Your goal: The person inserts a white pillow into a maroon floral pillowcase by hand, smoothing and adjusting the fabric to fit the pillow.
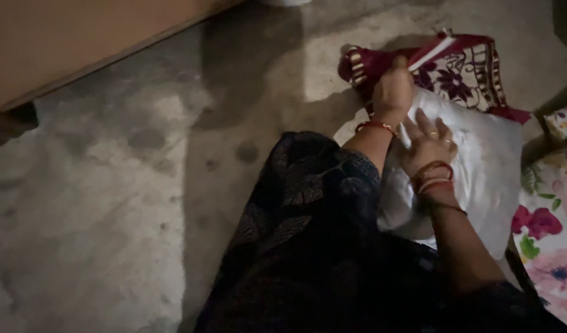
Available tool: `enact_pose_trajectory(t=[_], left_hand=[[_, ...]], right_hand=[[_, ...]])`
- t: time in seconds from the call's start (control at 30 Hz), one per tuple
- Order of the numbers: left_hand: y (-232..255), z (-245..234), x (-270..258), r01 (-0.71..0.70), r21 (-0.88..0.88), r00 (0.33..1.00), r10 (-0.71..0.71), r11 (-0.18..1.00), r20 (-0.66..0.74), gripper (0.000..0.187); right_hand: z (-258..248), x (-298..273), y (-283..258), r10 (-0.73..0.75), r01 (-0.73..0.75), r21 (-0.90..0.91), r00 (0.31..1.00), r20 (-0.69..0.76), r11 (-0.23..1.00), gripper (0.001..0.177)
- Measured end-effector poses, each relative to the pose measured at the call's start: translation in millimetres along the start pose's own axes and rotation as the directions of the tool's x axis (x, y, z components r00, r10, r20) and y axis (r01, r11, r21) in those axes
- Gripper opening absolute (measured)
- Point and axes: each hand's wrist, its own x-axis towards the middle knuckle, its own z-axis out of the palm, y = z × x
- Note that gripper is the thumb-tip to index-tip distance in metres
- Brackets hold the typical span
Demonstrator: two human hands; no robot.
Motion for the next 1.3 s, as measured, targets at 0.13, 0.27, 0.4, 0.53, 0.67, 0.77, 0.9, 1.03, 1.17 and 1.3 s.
enact_pose_trajectory(t=[0.13,0.27,0.4,0.53,0.67,0.77,0.9,1.03,1.17,1.3], left_hand=[[30,-16,-23,-0.324,0.139,0.933,0.291,0.936,0.21,0.03],[46,-34,-34,-0.411,0.145,0.863,0.333,0.9,0.38,0.035],[43,-48,-33,-0.305,0.012,0.889,0.28,0.952,0.361,0.037],[45,-37,-33,-0.28,0.1,0.865,0.206,0.955,0.457,0.038],[43,-11,-39,-0.563,0.383,0.804,0.378,0.732,0.46,0.029],[57,26,-34,-0.656,0.517,0.754,0.514,0.551,0.409,0.022],[71,84,-17,-0.646,0.487,0.763,0.515,0.587,0.39,0.022],[87,141,-8,-0.439,0.475,0.89,0.3,0.762,0.342,0.023],[104,164,9,-0.392,0.48,0.893,0.2,0.785,0.402,0.026],[115,153,28,-0.291,0.46,0.921,0.115,0.839,0.373,0.026]], right_hand=[[29,24,20,0.01,0.016,-0.174,0.989,0.148,0.985,0.061],[62,100,39,0.105,-0.054,-0.285,0.98,0.168,0.957,0.058],[35,104,55,0.049,-0.051,0.0,0.965,0.257,0.999,0.062],[-23,72,107,-0.105,-0.067,0.563,0.958,0.267,0.824,0.071],[-23,-3,194,0.256,-0.254,0.473,0.965,0.061,0.844,0.077],[5,-16,241,0.306,-0.222,0.54,0.949,-0.069,0.812,0.089],[17,-2,270,0.49,-0.48,0.582,0.858,0.154,0.657,0.109],[7,28,286,0.614,-0.699,0.358,0.715,0.336,0.618,0.105],[-17,36,239,0.522,-0.417,0.558,0.853,-0.034,0.718,0.098],[-24,7,160,0.219,0.147,0.787,0.915,-0.338,0.599,0.08]])
